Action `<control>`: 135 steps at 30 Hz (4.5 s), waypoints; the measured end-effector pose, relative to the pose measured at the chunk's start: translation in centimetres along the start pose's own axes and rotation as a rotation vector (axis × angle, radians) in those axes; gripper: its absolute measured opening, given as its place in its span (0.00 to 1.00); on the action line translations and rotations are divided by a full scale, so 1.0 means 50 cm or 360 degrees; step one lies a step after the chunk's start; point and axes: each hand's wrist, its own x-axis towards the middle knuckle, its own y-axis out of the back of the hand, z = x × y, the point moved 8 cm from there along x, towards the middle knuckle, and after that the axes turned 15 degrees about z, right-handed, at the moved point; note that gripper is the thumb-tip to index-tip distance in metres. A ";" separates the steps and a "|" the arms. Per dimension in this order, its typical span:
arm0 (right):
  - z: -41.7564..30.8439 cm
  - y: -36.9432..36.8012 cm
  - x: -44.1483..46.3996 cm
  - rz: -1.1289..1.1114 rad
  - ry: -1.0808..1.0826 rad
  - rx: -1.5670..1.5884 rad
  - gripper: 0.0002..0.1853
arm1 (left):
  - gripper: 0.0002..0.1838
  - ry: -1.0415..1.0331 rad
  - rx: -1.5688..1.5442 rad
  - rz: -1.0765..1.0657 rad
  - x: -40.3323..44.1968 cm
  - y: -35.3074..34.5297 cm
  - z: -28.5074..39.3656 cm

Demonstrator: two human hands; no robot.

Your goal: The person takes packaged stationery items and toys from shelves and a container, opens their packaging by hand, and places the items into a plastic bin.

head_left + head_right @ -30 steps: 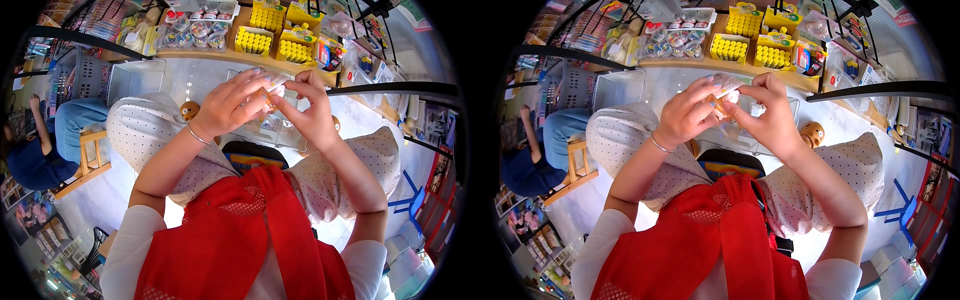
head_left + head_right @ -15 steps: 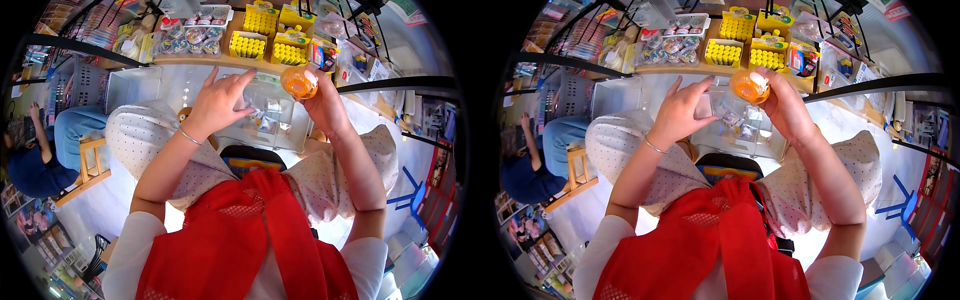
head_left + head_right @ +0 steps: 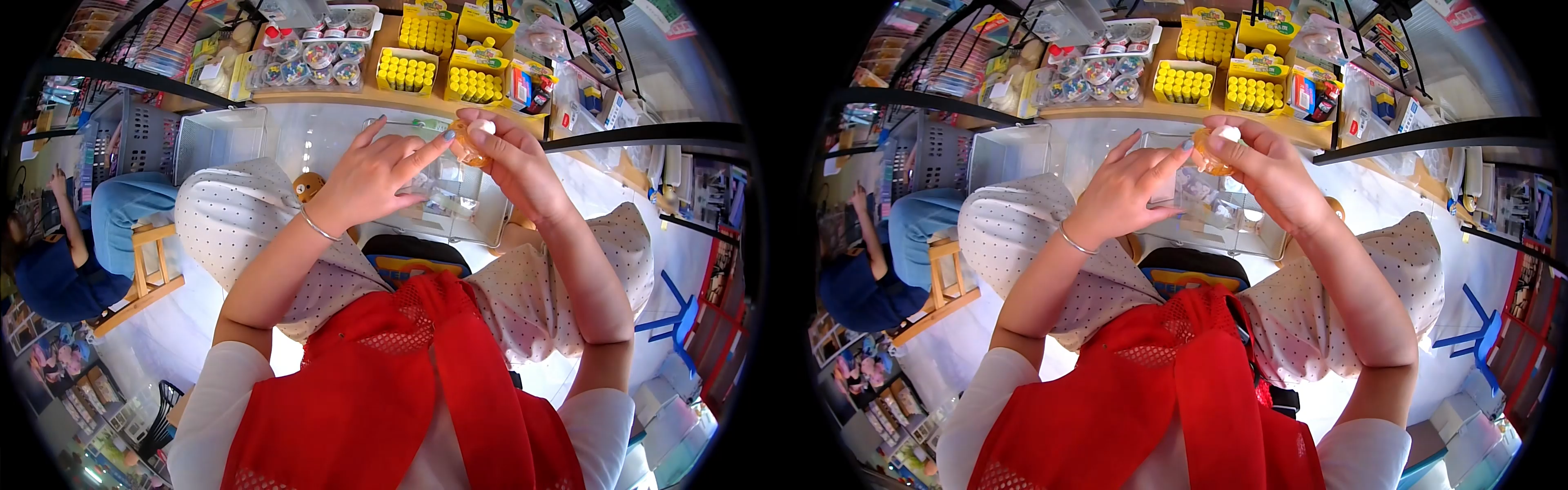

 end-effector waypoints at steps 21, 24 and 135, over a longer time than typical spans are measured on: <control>0.036 -0.024 -0.041 -0.0331 -0.0123 0.0133 0.28 | 0.17 0.0286 -0.0097 -0.0093 -0.055 -0.211 -0.093; 0.014 -0.028 -0.052 -0.0254 -0.0117 0.0285 0.30 | 0.14 0.0508 -0.0604 0.0520 0.021 -0.051 -0.052; 0.070 -0.072 -0.083 -0.0538 -0.0447 0.0316 0.26 | 0.38 0.1250 -0.2481 -0.0297 -0.037 -0.063 0.026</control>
